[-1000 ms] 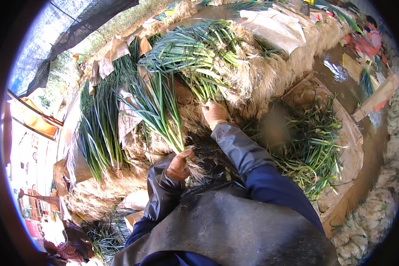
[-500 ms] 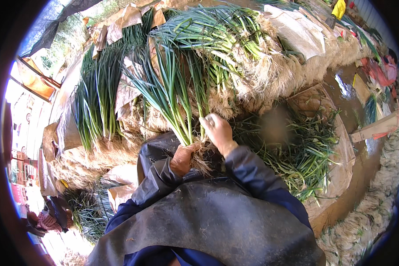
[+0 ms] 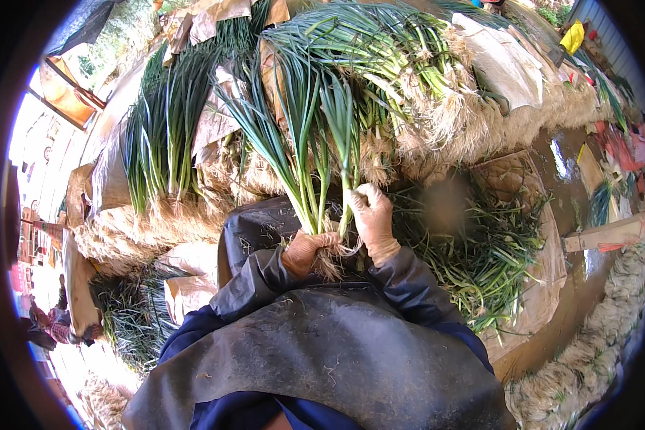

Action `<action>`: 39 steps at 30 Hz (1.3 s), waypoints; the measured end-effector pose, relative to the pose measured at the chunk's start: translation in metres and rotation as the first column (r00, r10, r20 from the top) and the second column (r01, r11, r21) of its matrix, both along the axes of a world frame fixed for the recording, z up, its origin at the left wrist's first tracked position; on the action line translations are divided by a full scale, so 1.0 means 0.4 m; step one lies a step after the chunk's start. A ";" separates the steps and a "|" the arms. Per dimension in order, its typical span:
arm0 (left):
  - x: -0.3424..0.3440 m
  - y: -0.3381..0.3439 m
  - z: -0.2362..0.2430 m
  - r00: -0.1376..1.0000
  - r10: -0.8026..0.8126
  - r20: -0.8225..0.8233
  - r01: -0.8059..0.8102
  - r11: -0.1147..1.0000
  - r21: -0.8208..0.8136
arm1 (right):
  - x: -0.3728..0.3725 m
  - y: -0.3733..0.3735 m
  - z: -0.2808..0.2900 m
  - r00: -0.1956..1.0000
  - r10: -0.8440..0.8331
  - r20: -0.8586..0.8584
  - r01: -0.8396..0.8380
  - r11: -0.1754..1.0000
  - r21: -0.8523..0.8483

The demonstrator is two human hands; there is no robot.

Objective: The person gathers green onions from a large pile, aligns them by the roots, and ties them into bundles using a strip of material. The person repeats this process to form multiple bundles and places them on a nearby surface.

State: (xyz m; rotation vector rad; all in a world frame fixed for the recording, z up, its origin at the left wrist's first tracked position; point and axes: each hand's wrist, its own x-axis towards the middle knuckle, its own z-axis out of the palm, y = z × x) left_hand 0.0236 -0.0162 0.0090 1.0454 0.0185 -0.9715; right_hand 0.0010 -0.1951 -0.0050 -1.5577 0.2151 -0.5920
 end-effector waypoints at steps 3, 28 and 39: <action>-0.006 -0.018 -0.012 0.999 0.007 0.043 -0.006 1.000 -0.023 | 0.029 -0.002 -0.033 0.965 -0.197 -0.173 0.137 0.942 -0.305; -0.002 0.055 -0.027 0.997 -0.056 -0.055 0.055 0.998 -0.019 | -0.093 -0.171 -0.184 0.787 0.510 -0.347 -0.375 0.843 0.387; -0.025 0.014 -0.045 0.975 0.222 -0.030 -0.221 0.975 0.031 | -0.030 -0.143 -0.145 0.685 0.591 -0.425 -0.591 0.793 0.151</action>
